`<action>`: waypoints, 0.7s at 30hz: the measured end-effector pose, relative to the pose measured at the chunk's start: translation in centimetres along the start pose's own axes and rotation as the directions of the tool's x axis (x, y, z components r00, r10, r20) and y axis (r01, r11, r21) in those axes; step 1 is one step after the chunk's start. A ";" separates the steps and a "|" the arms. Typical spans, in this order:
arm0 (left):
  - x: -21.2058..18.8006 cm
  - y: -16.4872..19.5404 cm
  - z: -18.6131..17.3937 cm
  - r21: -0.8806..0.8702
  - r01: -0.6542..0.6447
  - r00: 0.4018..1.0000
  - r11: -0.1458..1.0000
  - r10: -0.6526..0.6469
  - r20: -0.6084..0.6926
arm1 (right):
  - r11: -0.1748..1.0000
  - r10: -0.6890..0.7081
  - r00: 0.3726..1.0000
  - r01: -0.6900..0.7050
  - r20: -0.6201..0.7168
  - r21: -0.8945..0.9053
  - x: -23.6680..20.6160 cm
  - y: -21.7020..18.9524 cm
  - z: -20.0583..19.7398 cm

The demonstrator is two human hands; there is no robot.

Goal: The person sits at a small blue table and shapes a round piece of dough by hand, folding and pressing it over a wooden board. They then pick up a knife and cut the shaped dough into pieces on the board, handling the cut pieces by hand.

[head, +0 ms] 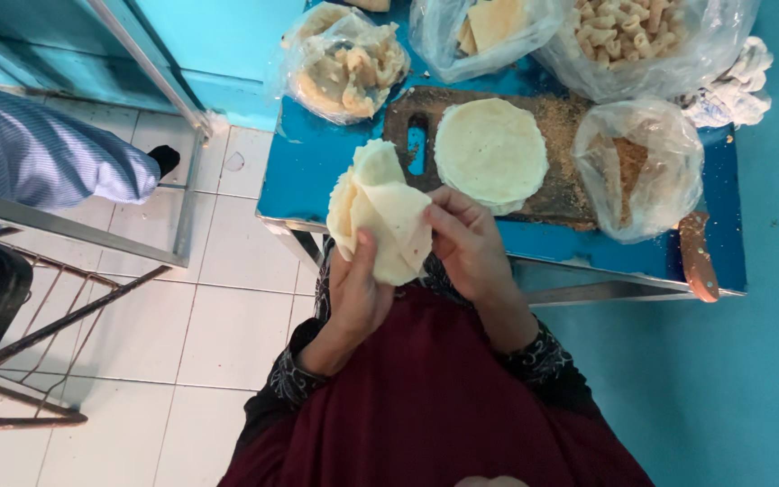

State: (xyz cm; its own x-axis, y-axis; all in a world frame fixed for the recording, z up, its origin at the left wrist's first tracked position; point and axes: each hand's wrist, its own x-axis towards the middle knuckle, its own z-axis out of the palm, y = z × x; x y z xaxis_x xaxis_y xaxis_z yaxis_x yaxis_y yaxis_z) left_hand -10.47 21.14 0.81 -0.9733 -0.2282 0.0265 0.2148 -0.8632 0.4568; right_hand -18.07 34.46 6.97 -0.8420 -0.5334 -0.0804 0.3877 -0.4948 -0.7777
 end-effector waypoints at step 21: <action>-1.6 2.3 1.9 0.273 -0.038 0.997 0.961 0.054 -0.049 | 0.981 -0.127 0.990 0.116 -0.066 -0.158 -2.0 3.4 -0.7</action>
State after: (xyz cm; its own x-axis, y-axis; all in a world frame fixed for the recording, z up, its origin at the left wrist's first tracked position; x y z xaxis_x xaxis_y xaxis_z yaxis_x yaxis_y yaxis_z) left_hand -8.59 20.39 3.47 -0.9552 -0.2958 0.0076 0.2217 -0.6984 0.6805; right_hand -15.31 34.29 4.03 -0.9074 -0.4197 -0.0217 0.2236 -0.4384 -0.8705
